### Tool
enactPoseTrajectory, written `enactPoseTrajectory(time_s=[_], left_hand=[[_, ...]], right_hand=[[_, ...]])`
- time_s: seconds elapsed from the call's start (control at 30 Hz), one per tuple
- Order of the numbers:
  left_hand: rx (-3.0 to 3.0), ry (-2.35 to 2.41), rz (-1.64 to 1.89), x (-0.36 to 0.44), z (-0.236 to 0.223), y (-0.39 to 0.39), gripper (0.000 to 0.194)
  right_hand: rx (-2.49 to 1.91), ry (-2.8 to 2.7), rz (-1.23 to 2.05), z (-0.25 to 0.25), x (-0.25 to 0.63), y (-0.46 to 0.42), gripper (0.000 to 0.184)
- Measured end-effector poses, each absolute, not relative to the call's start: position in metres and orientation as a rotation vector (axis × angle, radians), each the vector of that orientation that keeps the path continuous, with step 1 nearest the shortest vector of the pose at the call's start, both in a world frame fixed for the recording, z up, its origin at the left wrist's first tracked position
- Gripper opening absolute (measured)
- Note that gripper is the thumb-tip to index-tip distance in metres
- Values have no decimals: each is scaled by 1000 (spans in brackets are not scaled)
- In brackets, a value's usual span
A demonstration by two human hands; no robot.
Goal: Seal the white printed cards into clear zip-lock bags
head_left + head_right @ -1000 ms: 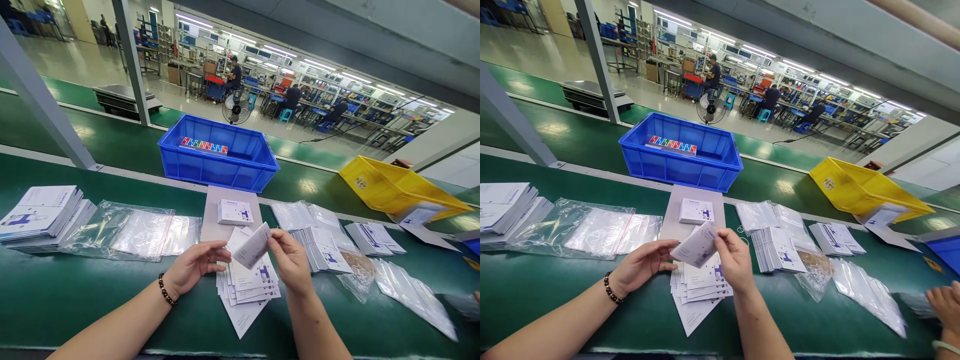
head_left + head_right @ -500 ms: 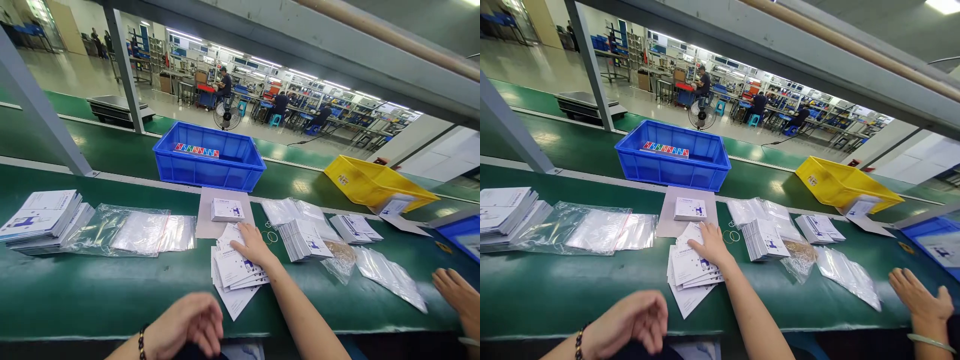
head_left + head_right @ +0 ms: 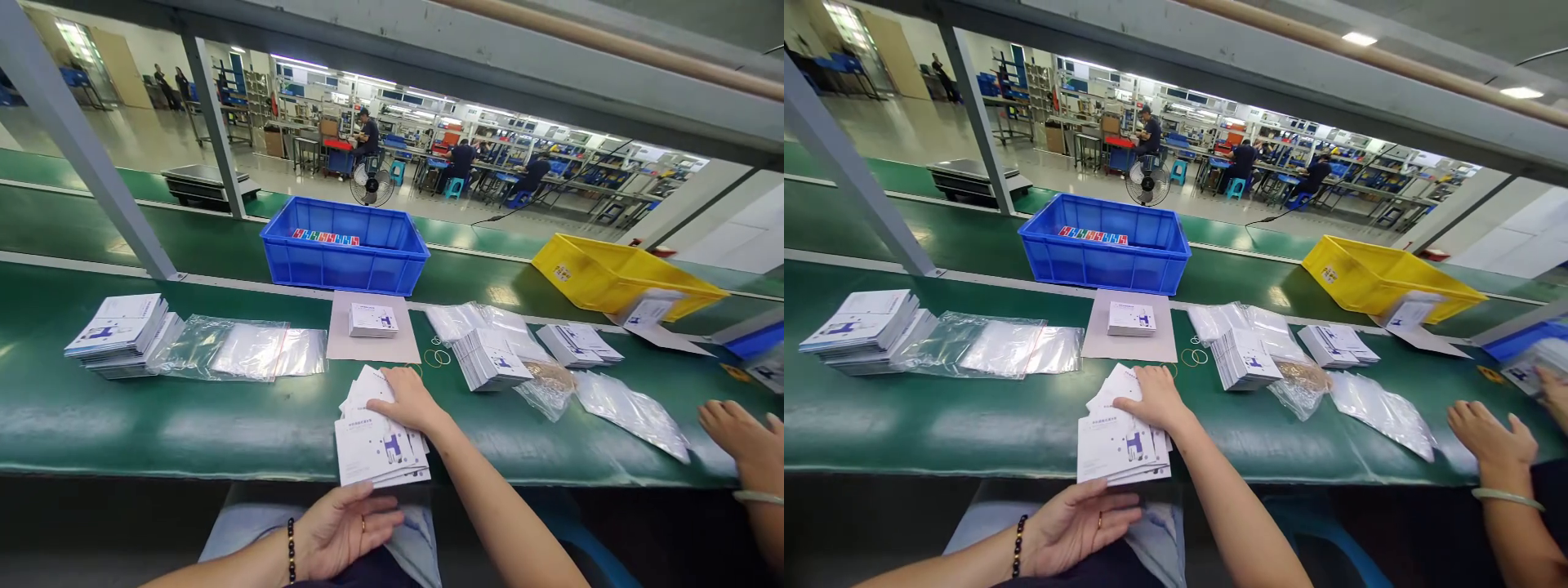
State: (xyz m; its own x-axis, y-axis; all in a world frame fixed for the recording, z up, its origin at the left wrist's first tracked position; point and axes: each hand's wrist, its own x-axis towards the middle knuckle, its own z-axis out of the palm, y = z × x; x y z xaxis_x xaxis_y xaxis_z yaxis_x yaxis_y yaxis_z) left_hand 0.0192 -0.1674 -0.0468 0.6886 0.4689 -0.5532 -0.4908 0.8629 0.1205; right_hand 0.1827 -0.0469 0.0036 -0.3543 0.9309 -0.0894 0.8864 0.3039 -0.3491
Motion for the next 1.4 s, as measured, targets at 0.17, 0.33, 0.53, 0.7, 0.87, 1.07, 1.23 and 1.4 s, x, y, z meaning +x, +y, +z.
enactPoseTrajectory(time_s=[0.17,0.33,0.53,0.7,0.87,1.07,1.23,1.4], left_hand=[[-77,642,777,11,-41,-175,56],[-73,630,749,8,-36,-180,56],[-18,789,773,12,-32,-179,56],[-22,832,742,12,-27,-176,53],[-15,801,767,9,-30,-177,56],[-15,873,794,-19,-26,-185,65],[-12,882,779,-32,-22,-186,70],[14,823,778,-36,-33,-187,71]], right_hand=[[-1525,-2473,707,6,176,-77,49],[-1498,-2464,710,4,152,-84,35],[-1502,-2158,889,0,177,-91,40],[-1713,-1873,939,-17,212,-116,54],[-1661,-1838,899,-24,194,-129,58],[-1684,-1894,1016,-7,165,-129,55],[-1612,-2163,886,16,141,-98,54],[-1543,-2357,1139,25,121,-77,49]])
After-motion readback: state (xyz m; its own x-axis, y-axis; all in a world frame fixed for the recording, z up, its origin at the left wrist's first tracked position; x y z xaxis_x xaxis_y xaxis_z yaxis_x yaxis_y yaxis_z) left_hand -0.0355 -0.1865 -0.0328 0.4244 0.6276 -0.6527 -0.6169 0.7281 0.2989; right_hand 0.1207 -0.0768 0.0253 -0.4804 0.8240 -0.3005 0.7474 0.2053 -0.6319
